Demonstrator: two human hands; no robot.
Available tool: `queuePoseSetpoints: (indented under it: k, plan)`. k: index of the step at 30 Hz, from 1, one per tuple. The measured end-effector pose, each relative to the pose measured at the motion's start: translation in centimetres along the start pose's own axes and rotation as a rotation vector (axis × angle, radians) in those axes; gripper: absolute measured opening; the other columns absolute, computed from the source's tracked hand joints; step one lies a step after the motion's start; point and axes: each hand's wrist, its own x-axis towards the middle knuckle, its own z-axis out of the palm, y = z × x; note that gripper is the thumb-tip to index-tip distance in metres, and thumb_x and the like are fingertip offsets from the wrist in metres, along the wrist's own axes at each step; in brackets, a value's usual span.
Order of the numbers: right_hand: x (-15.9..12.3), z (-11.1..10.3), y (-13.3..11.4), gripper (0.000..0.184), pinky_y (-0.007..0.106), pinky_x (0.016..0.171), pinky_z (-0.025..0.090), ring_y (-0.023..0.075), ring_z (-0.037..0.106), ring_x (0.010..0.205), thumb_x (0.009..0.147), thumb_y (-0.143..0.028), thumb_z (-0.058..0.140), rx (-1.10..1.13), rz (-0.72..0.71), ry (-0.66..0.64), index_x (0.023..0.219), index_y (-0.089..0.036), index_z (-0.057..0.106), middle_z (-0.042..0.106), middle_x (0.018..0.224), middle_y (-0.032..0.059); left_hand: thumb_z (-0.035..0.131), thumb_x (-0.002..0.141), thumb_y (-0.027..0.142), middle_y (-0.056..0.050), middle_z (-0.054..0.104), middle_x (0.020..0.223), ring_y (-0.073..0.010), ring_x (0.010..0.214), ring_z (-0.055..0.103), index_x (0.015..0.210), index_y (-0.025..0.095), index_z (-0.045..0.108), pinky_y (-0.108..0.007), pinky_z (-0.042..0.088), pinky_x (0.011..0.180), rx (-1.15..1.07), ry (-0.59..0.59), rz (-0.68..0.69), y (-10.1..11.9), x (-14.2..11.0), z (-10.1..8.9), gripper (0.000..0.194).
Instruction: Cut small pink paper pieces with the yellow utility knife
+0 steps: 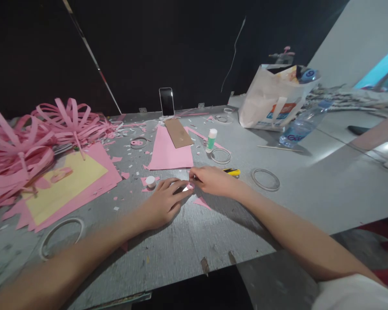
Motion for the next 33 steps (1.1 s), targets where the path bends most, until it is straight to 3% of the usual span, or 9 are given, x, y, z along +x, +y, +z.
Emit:
queuePoseSetpoints:
  k: [4, 11, 27, 33]
  plan:
    - [0.0, -0.1, -0.4, 0.011, 0.03, 0.068, 0.036, 0.02, 0.065, 0.077, 0.106, -0.023, 0.061, -0.008, 0.056, 0.069, 0.113, -0.023, 0.07, 0.077, 0.089, 0.0036, 0.05, 0.104, 0.013, -0.012, 0.055, 0.162, -0.0368, 0.145, 0.044, 0.156, 0.023, 0.061, -0.059, 0.043, 0.119, 0.008, -0.001, -0.001, -0.1, -0.2, 0.1, 0.054]
    - [-0.2, 0.2, -0.8, 0.005, 0.03, 0.07, 0.037, 0.019, 0.064, 0.077, 0.105, -0.022, 0.063, 0.024, 0.017, 0.146, 0.108, -0.024, 0.067, 0.074, 0.087, 0.0017, 0.05, 0.103, 0.011, -0.011, 0.056, 0.16, -0.0364, 0.148, 0.043, 0.153, 0.027, 0.062, -0.06, 0.044, 0.121, -0.02, 0.04, 0.004, -0.1, -0.3, 0.2, 0.054]
    - [-0.1, 0.9, -1.1, 0.01, 0.03, 0.07, 0.037, 0.0186, 0.063, 0.073, 0.109, -0.029, 0.06, 0.035, -0.008, 0.252, 0.111, -0.024, 0.068, 0.074, 0.084, 0.0012, 0.048, 0.104, 0.012, -0.008, 0.058, 0.162, -0.0341, 0.146, 0.047, 0.157, 0.027, 0.06, -0.057, 0.046, 0.12, -0.018, 0.042, 0.013, -0.1, -0.7, 0.2, 0.056]
    - [0.9, 1.3, 0.2, 0.011, 0.03, 0.069, 0.035, 0.0207, 0.065, 0.074, 0.108, -0.032, 0.064, -0.063, 0.12, 0.37, 0.107, -0.022, 0.071, 0.074, 0.08, 0.0027, 0.047, 0.104, 0.014, -0.011, 0.06, 0.159, -0.0351, 0.145, 0.047, 0.154, 0.025, 0.063, -0.059, 0.044, 0.121, -0.017, 0.013, -0.009, -0.2, -0.7, 0.2, 0.054]
